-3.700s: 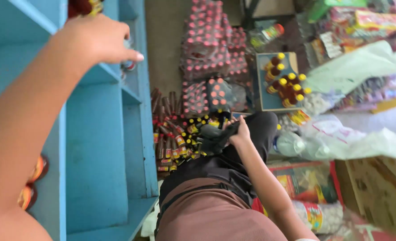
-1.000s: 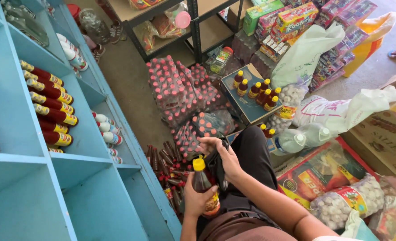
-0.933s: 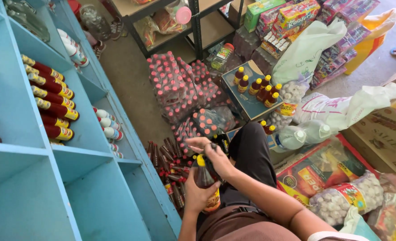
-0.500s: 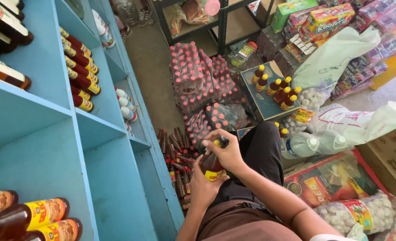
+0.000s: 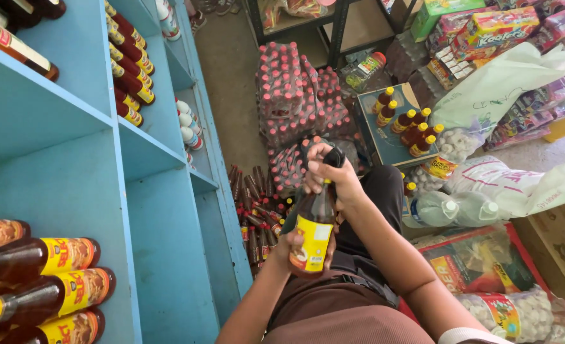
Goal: Cleaning condiment bottles with a cloth and organizing them on shelves in a grocery store.
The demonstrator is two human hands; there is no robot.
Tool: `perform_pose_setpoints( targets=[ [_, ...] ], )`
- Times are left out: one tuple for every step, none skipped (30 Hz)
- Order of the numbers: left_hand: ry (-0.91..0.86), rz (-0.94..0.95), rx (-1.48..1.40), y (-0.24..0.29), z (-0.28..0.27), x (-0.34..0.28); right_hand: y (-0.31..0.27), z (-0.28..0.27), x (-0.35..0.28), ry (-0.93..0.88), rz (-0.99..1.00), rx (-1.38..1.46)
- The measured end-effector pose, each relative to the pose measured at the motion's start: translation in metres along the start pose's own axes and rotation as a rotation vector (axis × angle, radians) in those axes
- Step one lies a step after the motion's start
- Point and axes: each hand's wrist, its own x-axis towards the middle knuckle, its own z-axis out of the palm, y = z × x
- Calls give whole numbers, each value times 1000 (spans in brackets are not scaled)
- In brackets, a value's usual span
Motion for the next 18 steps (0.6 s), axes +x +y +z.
perform_pose_setpoints(
  targets=[
    [291, 71, 372, 9, 26, 3, 0, -3, 5, 43, -3, -34],
    [581, 137, 740, 16, 51, 7, -1, -7, 8, 89, -6, -72],
    [581, 139, 737, 18, 57, 10, -1, -3, 8, 89, -3, -74],
    [940, -23, 1217, 20, 64, 14, -2, 1, 8, 141, -39, -170],
    [1293, -211, 1692, 21, 71, 18, -2, 5, 7, 192, -75, -267],
    [1291, -206, 1693, 18, 71, 16, 3, 4, 4, 189, -77, -270],
    [1291, -266, 1660, 15, 71, 14, 8, 2, 1, 235, -55, -274],
    [1279, -326, 1638, 18, 71, 14, 12, 1, 2, 283, -46, -275],
    [1267, -321, 1651, 21, 57, 7, 11, -2, 4, 282, -61, -275],
    [1010, -140, 1251, 18, 44, -3, 11, -7, -1, 215, -8, -144],
    [745, 24, 848, 14, 30, -13, 11, -12, -6, 147, 43, -13],
    [746, 19, 841, 10, 27, -13, 7, -7, -9, 155, 47, -14],
    [404, -59, 328, 5, 23, -13, 3, -2, -12, 23, 97, 142],
    [50, -130, -173, 5, 18, -11, -2, 4, -11, -113, 137, 298],
    [48, -137, -174, -2, 13, -9, -3, 9, -11, -111, 131, 297],
    [-47, -115, -270, -10, 7, -8, -3, 13, -12, -112, 143, 274],
    [-142, -94, -367, -19, 2, -7, -4, 18, -13, -114, 156, 252],
    [-143, -102, -368, -13, 2, -10, -5, 17, -15, -111, 148, 251]
  ],
)
